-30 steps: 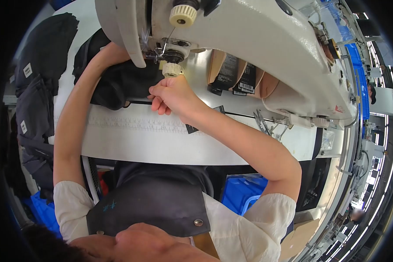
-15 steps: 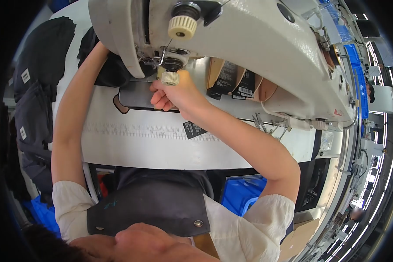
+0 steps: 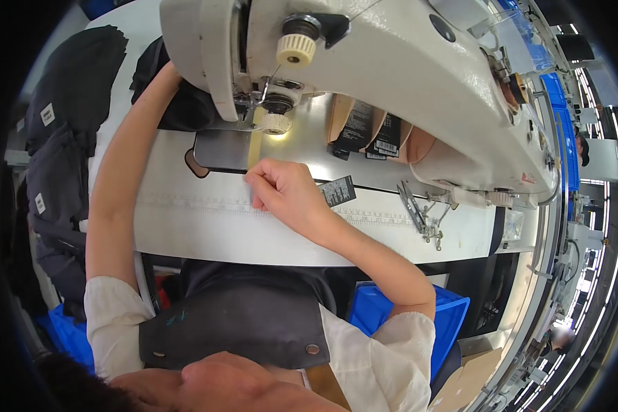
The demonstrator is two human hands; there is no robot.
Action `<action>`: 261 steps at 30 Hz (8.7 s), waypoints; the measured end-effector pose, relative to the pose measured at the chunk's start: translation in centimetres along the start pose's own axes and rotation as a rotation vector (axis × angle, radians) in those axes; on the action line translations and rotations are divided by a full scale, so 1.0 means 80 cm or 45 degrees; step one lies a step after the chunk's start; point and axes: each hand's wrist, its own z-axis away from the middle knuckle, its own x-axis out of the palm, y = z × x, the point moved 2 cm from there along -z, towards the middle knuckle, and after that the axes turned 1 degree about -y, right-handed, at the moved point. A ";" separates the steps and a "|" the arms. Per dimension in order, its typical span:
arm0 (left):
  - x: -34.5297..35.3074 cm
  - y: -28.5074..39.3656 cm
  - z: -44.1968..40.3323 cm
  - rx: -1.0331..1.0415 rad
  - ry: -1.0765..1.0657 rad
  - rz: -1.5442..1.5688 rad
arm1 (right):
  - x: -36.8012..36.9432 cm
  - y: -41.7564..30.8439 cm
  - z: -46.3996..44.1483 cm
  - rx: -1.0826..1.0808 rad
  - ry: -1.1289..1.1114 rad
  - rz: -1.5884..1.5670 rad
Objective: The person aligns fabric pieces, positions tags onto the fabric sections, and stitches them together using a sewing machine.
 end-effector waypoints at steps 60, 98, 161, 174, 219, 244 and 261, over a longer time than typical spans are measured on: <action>-0.071 0.385 0.852 -1.558 1.082 -0.424 | 0.284 -0.067 0.002 -0.171 -0.988 0.056; -0.044 0.276 0.403 -0.455 0.130 0.641 | 0.089 -0.018 0.004 -0.360 0.076 -0.312; 0.118 0.195 0.274 -0.506 0.522 1.008 | 0.051 -0.025 0.073 -0.410 0.107 -0.050; 0.130 0.213 0.276 -0.056 0.858 -0.632 | 0.060 -0.025 0.079 -0.443 0.230 -0.065; 0.106 0.197 0.266 -0.763 0.185 1.392 | 0.059 -0.032 0.092 -0.743 0.238 0.307; 0.129 0.193 0.278 -0.682 0.614 1.105 | 0.049 -0.018 0.085 -0.387 0.188 -0.080; 0.134 0.193 0.282 -0.487 0.647 0.913 | 0.055 -0.025 0.082 -0.387 0.146 -0.096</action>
